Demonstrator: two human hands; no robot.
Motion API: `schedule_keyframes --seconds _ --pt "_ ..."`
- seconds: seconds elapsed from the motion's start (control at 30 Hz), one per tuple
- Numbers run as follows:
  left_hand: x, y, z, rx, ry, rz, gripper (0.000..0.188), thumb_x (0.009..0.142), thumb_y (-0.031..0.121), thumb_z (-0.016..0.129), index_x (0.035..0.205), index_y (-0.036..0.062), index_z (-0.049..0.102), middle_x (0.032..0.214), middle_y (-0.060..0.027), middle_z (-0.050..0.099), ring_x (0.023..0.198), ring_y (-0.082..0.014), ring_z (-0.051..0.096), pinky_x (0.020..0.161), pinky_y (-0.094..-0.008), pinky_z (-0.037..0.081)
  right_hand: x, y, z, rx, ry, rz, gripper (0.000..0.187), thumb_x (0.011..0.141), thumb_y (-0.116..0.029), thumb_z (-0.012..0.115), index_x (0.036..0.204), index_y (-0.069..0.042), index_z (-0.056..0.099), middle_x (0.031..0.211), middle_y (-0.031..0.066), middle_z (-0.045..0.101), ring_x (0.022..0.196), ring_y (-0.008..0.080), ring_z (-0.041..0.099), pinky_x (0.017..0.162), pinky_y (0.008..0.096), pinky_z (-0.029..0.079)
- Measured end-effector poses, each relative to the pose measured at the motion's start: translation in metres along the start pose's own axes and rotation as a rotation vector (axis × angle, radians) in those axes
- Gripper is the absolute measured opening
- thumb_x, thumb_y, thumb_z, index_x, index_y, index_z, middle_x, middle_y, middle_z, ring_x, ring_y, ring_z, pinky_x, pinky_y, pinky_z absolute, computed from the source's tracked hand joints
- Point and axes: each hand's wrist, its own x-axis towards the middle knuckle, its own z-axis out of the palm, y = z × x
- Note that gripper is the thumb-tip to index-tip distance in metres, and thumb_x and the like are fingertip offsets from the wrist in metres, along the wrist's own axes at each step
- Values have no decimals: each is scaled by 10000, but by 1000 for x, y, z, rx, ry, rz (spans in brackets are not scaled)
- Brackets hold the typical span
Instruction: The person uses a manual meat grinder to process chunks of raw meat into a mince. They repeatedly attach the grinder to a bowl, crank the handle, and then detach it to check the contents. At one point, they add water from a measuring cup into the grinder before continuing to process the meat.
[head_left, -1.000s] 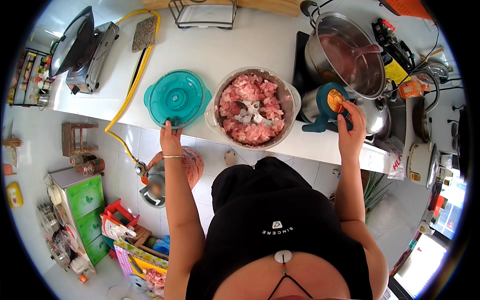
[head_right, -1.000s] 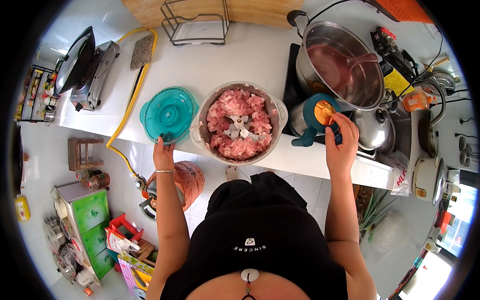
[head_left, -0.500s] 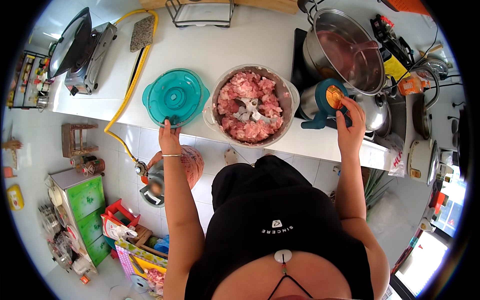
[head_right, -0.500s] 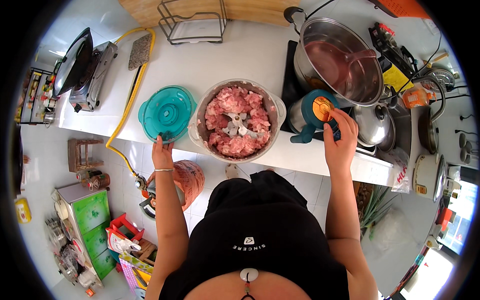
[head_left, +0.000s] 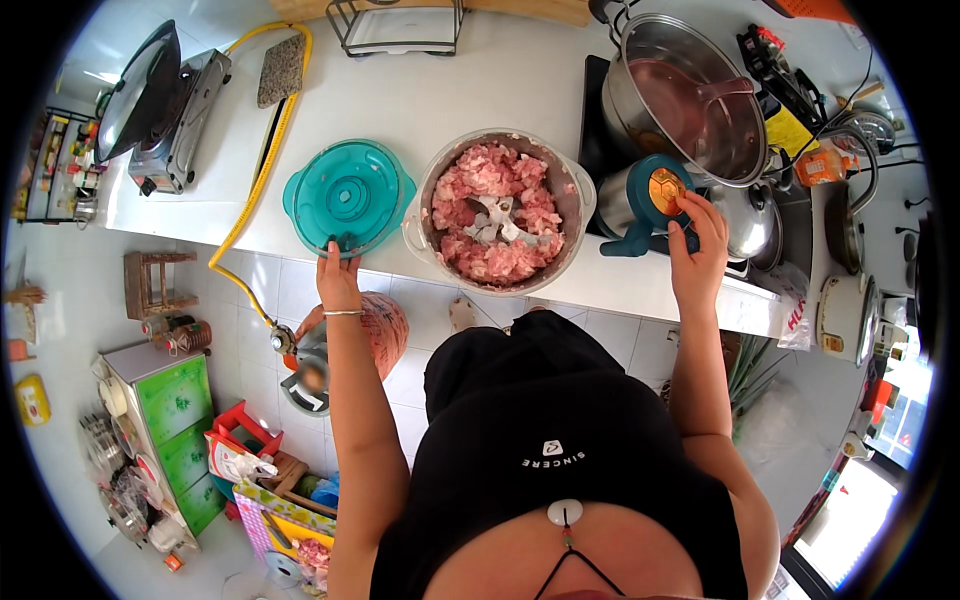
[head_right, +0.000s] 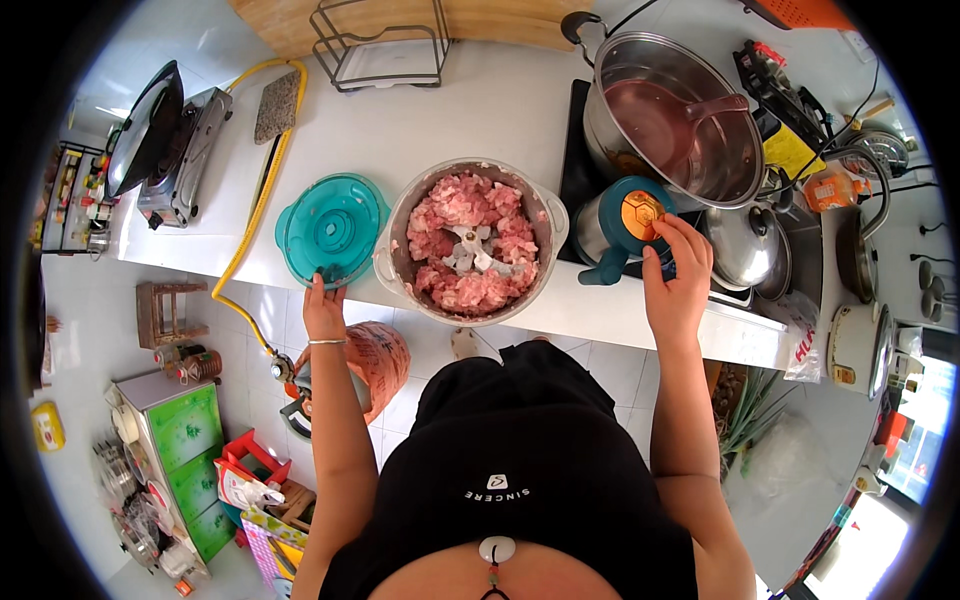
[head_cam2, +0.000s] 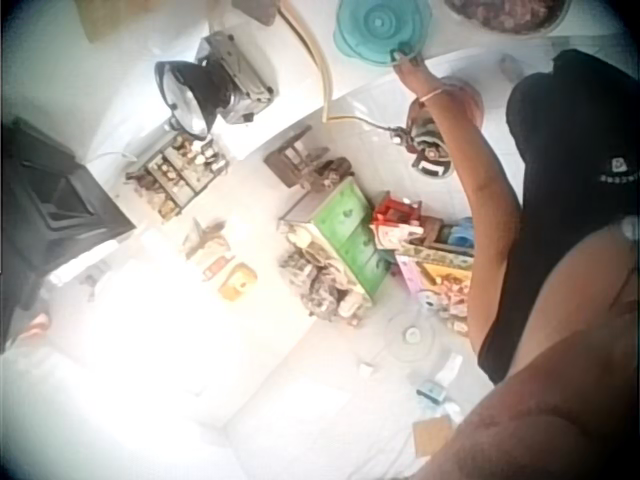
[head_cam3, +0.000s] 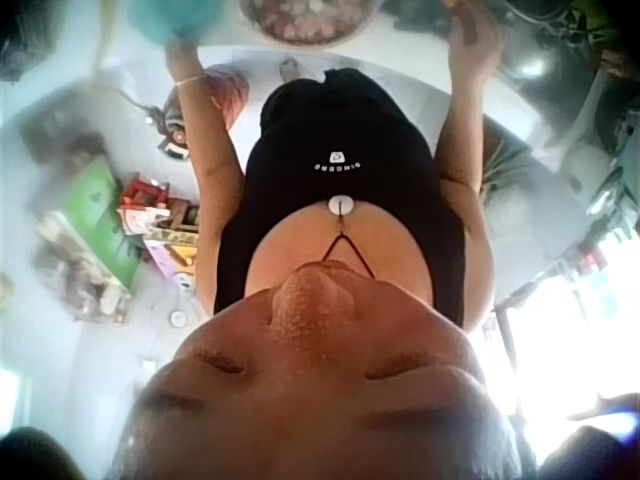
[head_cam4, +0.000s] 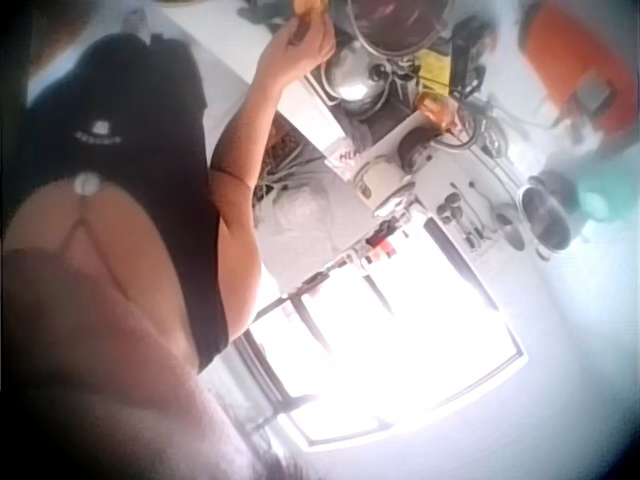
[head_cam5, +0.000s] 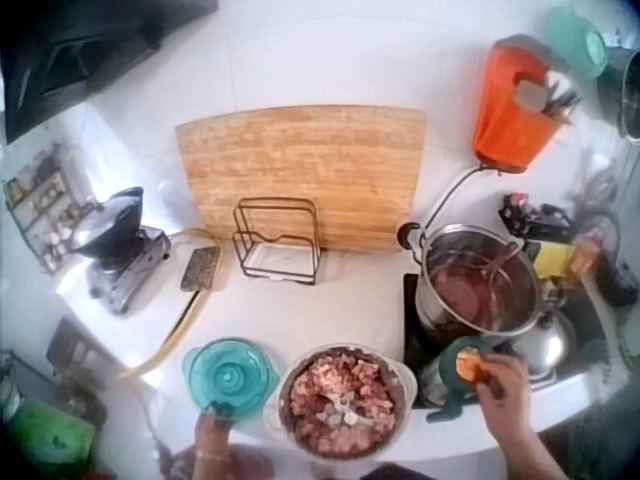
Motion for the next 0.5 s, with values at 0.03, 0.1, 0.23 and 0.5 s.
schedule_keyframes --seconds 0.03,0.1,0.23,0.5 --pt "0 0 0 -2 -1 0 402 1000 225 593 1341 38 490 1277 -101 587 1137 -248 590 964 -399 497 0 0 0 -6 0 -4 321 809 3 667 1127 -32 666 1231 118 628 1142 321 554 1007 401 426" --pt "0 -1 -1 -9 -5 4 400 998 219 596 1340 39 492 1275 -98 589 1133 -245 594 957 -395 502 0 1 0 -16 0 -13 319 808 2 667 1125 -31 665 1231 119 628 1142 323 553 1010 403 423" --pt "3 -3 -4 -19 -8 9 403 996 215 599 1343 41 492 1273 -94 591 1128 -242 599 943 -388 513 0 1 0 -18 -1 -21 319 808 0 664 1126 -31 664 1230 119 629 1139 323 555 1013 405 419" --pt "1 -1 0 -5 -23 20 337 1002 233 592 1278 57 516 1249 -80 612 1134 -237 601 974 -404 495 0 2 2 -19 11 -32 323 812 -6 662 1134 -34 663 1232 122 630 1144 323 555 1018 408 414"
